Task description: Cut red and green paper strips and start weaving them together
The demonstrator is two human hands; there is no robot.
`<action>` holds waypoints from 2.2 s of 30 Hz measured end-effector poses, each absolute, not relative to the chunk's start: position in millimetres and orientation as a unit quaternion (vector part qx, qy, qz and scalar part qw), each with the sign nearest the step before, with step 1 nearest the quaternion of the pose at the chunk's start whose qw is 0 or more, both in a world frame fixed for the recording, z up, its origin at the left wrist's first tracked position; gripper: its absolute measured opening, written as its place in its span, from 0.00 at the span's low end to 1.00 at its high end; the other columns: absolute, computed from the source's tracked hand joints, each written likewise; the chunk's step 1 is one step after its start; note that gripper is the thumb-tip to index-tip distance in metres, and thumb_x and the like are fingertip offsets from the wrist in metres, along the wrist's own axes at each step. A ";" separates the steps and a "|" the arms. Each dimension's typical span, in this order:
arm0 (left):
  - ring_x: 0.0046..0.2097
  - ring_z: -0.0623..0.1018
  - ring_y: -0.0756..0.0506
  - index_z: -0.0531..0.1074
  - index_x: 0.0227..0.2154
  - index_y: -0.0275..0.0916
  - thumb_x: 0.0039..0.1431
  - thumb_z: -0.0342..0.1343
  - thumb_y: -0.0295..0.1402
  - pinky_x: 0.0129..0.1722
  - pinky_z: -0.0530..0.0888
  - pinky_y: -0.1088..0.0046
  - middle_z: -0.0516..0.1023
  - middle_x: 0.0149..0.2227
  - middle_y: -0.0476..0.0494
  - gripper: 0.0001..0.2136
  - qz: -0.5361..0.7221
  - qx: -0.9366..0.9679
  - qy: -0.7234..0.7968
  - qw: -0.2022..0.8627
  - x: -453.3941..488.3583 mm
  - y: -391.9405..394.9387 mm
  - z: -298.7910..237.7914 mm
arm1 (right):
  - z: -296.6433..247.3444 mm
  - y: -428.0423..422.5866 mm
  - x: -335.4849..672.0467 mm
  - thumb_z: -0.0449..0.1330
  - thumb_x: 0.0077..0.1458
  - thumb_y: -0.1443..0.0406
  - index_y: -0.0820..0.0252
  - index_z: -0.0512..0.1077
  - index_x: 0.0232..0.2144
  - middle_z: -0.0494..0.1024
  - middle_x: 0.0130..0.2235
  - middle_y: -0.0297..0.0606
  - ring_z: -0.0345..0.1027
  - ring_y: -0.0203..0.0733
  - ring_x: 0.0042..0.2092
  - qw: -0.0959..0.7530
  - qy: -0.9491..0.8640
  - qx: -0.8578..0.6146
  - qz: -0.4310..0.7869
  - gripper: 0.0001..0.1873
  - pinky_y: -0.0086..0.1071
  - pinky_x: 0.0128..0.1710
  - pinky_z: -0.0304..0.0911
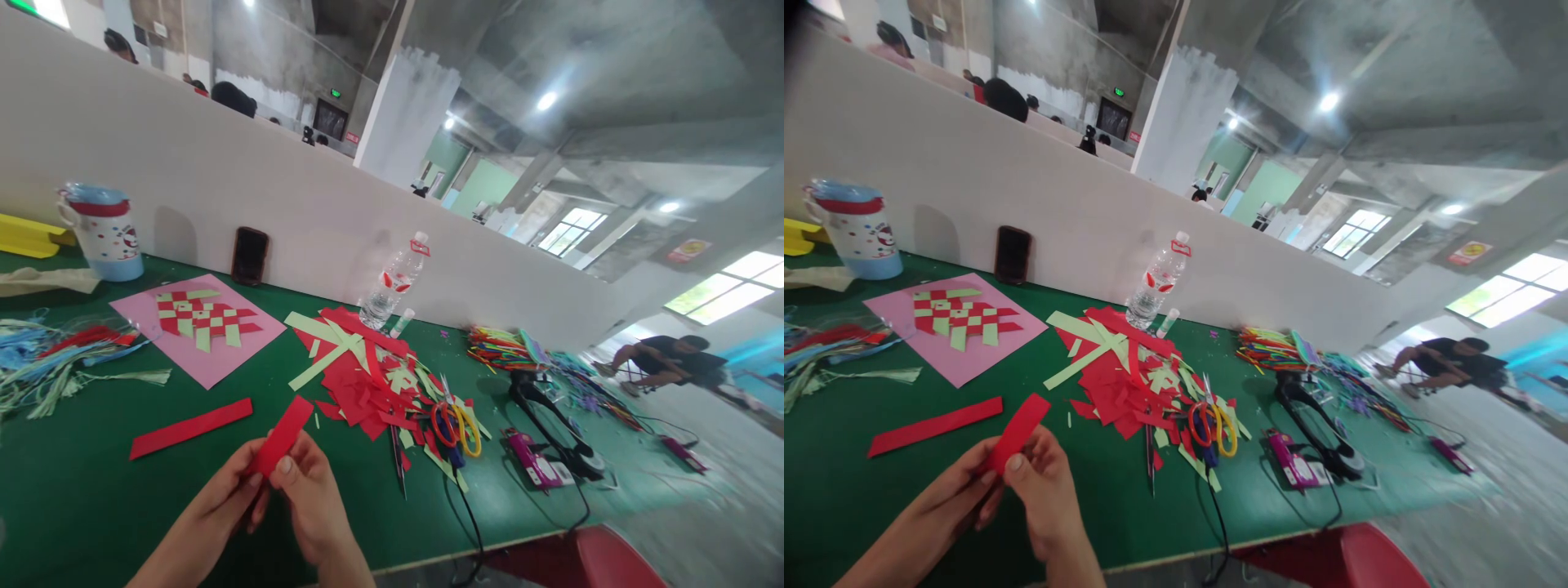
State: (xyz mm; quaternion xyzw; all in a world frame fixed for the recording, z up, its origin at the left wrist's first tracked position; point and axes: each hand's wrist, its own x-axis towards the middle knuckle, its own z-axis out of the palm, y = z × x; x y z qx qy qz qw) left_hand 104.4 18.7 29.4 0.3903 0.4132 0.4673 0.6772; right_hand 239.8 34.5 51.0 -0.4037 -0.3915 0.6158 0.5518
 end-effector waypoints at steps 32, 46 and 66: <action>0.29 0.75 0.46 0.80 0.38 0.45 0.62 0.54 0.65 0.35 0.73 0.70 0.78 0.26 0.49 0.27 0.370 0.464 0.435 0.677 92.4 -4.7 26.4 | 62.2 50.2 263.5 0.72 0.52 0.40 0.57 0.85 0.29 0.74 0.25 0.34 0.62 0.40 0.29 0.590 -0.416 -0.517 0.460 0.26 0.33 0.32 0.61; 0.23 0.62 0.54 0.76 0.30 0.40 0.52 0.58 0.70 0.23 0.61 0.75 0.72 0.27 0.53 0.33 0.337 0.398 0.445 0.728 101.1 -2.2 54.0 | 64.8 36.6 252.1 0.71 0.54 0.41 0.58 0.84 0.30 0.74 0.24 0.33 0.63 0.37 0.25 0.540 -0.449 -0.495 0.511 0.26 0.29 0.22 0.63; 0.21 0.56 0.54 0.73 0.33 0.42 0.49 0.61 0.69 0.22 0.53 0.74 0.67 0.22 0.58 0.31 0.351 0.411 0.465 0.701 107.8 1.1 34.8 | 60.6 36.7 256.8 0.59 0.64 0.37 0.57 0.82 0.29 0.75 0.28 0.36 0.65 0.41 0.31 0.540 -0.509 -0.518 0.425 0.32 0.31 0.32 0.61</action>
